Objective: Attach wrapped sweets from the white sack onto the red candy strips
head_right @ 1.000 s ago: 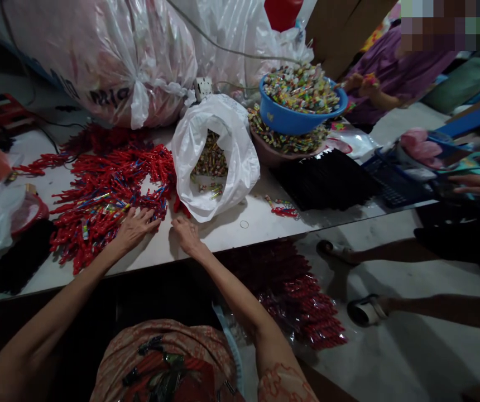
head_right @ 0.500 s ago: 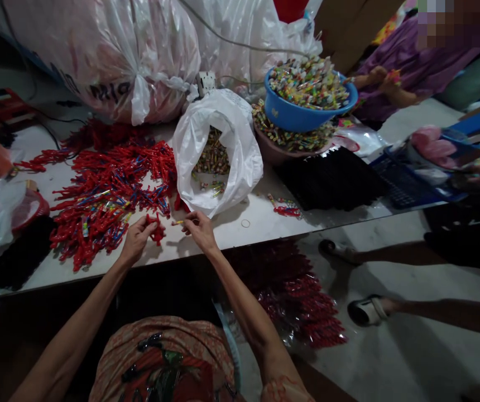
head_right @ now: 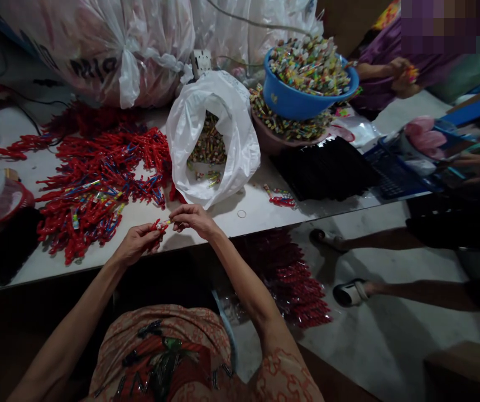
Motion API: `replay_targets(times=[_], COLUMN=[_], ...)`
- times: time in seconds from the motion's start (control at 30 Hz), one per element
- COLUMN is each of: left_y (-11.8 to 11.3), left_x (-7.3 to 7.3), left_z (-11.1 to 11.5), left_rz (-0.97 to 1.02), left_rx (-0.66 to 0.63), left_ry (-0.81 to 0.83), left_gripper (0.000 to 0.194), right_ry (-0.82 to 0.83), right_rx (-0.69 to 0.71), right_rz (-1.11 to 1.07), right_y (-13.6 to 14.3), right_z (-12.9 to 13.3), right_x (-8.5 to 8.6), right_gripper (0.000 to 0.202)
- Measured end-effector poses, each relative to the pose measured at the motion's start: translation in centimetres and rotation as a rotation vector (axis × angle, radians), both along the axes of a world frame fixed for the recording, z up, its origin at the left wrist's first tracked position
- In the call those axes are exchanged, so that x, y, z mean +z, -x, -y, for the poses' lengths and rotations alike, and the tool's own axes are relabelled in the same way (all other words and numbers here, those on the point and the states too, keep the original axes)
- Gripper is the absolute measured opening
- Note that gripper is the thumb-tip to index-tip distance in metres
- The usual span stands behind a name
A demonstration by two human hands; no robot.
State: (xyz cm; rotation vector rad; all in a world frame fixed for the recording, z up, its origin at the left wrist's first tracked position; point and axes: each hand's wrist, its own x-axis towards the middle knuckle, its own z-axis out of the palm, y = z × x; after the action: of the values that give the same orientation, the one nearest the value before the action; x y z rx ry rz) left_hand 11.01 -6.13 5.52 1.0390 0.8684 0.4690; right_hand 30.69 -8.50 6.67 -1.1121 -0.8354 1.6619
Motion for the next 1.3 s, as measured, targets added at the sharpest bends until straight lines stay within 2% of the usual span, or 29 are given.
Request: replay_targets(times=[0.1, 0.27, 0.37, 0.6, 0.7, 0.87, 0.97, 1.03, 1.07, 1.13, 1.2, 1.23, 1.3], left_y=[-0.1, -0.1, -0.1, 0.1, 0.4, 0.8, 1.8, 3.2, 4.1, 5.8, 6.8, 6.9, 5.9], left_x=[0.0, 0.1, 0.2, 0.0, -0.5, -1.5, -1.4, -0.7, -0.2, 1.2, 2.3, 2.7, 2.6], left_z=[0.2, 0.4, 0.5, 0.9, 1.0, 0.9, 0.1, -1.0, -1.8, -3.6, -5.8, -7.0, -9.4], left_rz=[-0.014, 0.007, 0.008, 0.041, 0.002, -0.14, -0.226, -0.349, -0.449, -0.712, -0.981, -1.083, -1.203], left_rx=[-0.043, 0.008, -0.004, -0.143, -0.177, -0.044, -0.036, -0.008, 0.05, 0.221, 0.369, 0.388, 0.291], left_ry=[-0.028, -0.026, -0.028, 0.045, -0.009, -0.153, -0.21, -0.347, -0.463, -0.756, -1.041, -1.152, -1.292], left_gripper=[0.042, 0.042, 0.043, 0.053, 0.052, 0.056, 0.055, 0.051, 0.048, 0.043, 0.042, 0.041, 0.038], right_ry=[-0.005, -0.019, -0.026, -0.032, -0.059, -0.104, -0.097, -0.12, -0.14, -0.182, -0.21, -0.22, -0.241], right_rx=[0.033, -0.02, -0.004, 0.129, 0.145, 0.054, 0.013, -0.022, -0.049, -0.09, -0.101, -0.105, -0.133], right_rz=[0.018, 0.03, 0.06, 0.048, 0.115, 0.293, 0.305, 0.303, 0.314, 0.363, 0.458, 0.541, 0.82], right_y=[0.0, -0.4, -0.4, -0.3, -0.2, 1.4, 2.7, 3.1, 3.0, 2.3, 0.8, 0.0, -1.9], right_z=[0.1, 0.1, 0.1, 0.5, 0.5, 0.0, -0.5, -0.7, -0.8, -1.0, -1.6, -2.1, -3.7], right_x=[0.4, 0.6, 0.6, 0.5, 0.3, -0.8, -1.1, -1.0, -0.9, -0.5, 0.0, 0.3, 1.2], right_gripper=[0.024, 0.026, 0.028, 0.033, 0.029, 0.018, 0.02, 0.028, 0.034, 0.039, 0.033, 0.029, 0.023])
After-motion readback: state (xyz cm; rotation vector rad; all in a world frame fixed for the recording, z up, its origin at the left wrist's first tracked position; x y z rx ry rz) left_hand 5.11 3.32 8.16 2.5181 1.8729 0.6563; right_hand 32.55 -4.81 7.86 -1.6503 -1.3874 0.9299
